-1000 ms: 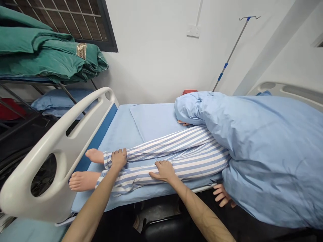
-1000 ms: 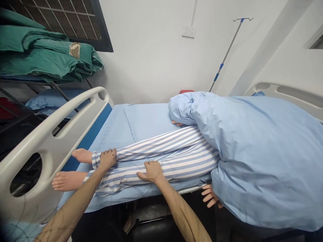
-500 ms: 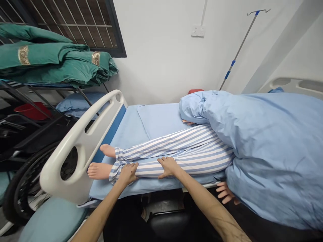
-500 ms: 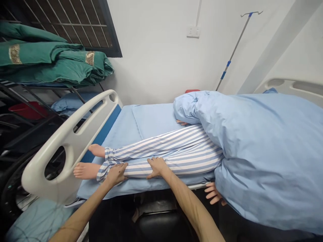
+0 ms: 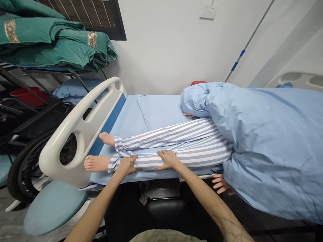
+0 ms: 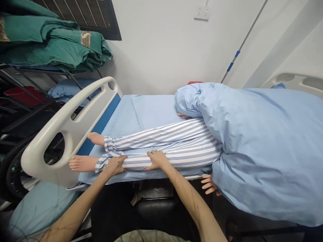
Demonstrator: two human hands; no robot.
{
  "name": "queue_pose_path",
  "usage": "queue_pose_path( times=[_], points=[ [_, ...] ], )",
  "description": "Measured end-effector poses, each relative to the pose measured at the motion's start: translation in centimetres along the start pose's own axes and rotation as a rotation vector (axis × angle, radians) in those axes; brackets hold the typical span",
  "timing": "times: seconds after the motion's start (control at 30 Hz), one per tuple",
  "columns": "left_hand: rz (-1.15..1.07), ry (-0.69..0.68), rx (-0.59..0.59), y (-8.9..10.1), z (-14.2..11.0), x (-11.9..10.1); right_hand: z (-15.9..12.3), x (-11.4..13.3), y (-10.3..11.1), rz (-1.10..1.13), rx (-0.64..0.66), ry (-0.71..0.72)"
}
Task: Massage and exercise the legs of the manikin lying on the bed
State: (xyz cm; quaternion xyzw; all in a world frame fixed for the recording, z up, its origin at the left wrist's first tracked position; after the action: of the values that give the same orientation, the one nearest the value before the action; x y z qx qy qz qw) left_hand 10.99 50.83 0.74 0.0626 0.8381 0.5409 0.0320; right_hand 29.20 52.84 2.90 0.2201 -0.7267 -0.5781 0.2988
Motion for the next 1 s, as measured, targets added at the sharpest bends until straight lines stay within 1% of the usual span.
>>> queue_pose_path(
  times=[0.1, 0.17, 0.27, 0.33, 0.43, 0.5, 0.57, 0.67, 0.73, 0.77, 0.8, 0.83, 0.9, 0.93, 0.97, 1.0],
  points=[
    [-0.009, 0.008, -0.015, -0.3, 0.3, 0.2, 0.0, -0.1, 0.1, 0.013, -0.001, -0.006],
    [-0.015, 0.015, -0.034, -0.4, 0.3, 0.4, -0.3, 0.3, 0.5, 0.012, -0.020, 0.006],
    [-0.022, 0.015, -0.051, -0.3, 0.2, 0.5, -1.6, 1.1, 1.1, -0.007, -0.105, 0.014],
    [-0.029, 0.015, -0.060, -0.2, 0.1, 0.5, -3.0, 0.9, 1.2, -0.028, -0.182, -0.034],
    [-0.037, 0.018, -0.057, -0.2, 0.1, 0.5, -4.7, -0.1, 0.1, -0.064, -0.241, -0.099],
    [-0.039, 0.020, -0.055, -0.3, 0.2, 0.4, -5.3, -0.4, -0.9, -0.085, -0.243, -0.077],
    [-0.037, 0.018, -0.057, -0.4, 0.1, 0.4, -5.6, -0.5, -1.2, -0.098, -0.254, -0.042],
    [-0.069, -0.007, -0.048, -0.2, -0.4, 0.4, -5.5, -0.6, -0.1, -0.052, -0.310, -0.025],
    [-0.189, -0.043, -0.043, 0.5, -0.7, 0.4, -4.6, -0.9, 1.4, 0.056, -0.352, -0.051],
    [-0.295, -0.059, -0.059, 1.2, -0.7, 0.5, -3.7, -1.4, 2.2, 0.131, -0.376, -0.091],
    [-0.424, -0.069, -0.102, 2.3, -0.6, 0.7, -2.6, -2.0, 3.1, 0.216, -0.408, -0.144],
    [-0.564, -0.070, -0.178, 3.8, -0.3, 1.1, -1.3, -2.5, 3.9, 0.306, -0.451, -0.202],
    [-0.825, -0.034, -0.416, 7.1, 0.6, 2.5, 2.0, -3.0, 5.5, 0.487, -0.565, -0.270],
    [-0.925, -0.002, -0.555, 8.6, 1.2, 3.4, 3.9, -2.7, 6.2, 0.570, -0.622, -0.262],
    [-1.002, 0.036, -0.677, 9.7, 1.9, 4.2, 5.9, -2.1, 6.8, 0.639, -0.666, -0.235],
    [-1.060, 0.073, -0.774, 10.4, 2.8, 4.9, 7.8, -1.4, 7.4, 0.690, -0.693, -0.207]
  ],
)
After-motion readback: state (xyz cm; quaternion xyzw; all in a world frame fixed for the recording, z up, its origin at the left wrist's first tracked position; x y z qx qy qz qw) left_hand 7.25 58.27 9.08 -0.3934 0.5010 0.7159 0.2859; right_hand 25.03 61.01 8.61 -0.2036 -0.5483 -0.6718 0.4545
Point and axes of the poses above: each hand's wrist, its own z-axis towards the middle knuckle, its own y-axis out of the back of the hand, x = y × z, the point moved 10 cm from there along z, towards the middle knuckle, and after that the axes turned 4 degrees about x, right-handed, at the moved point
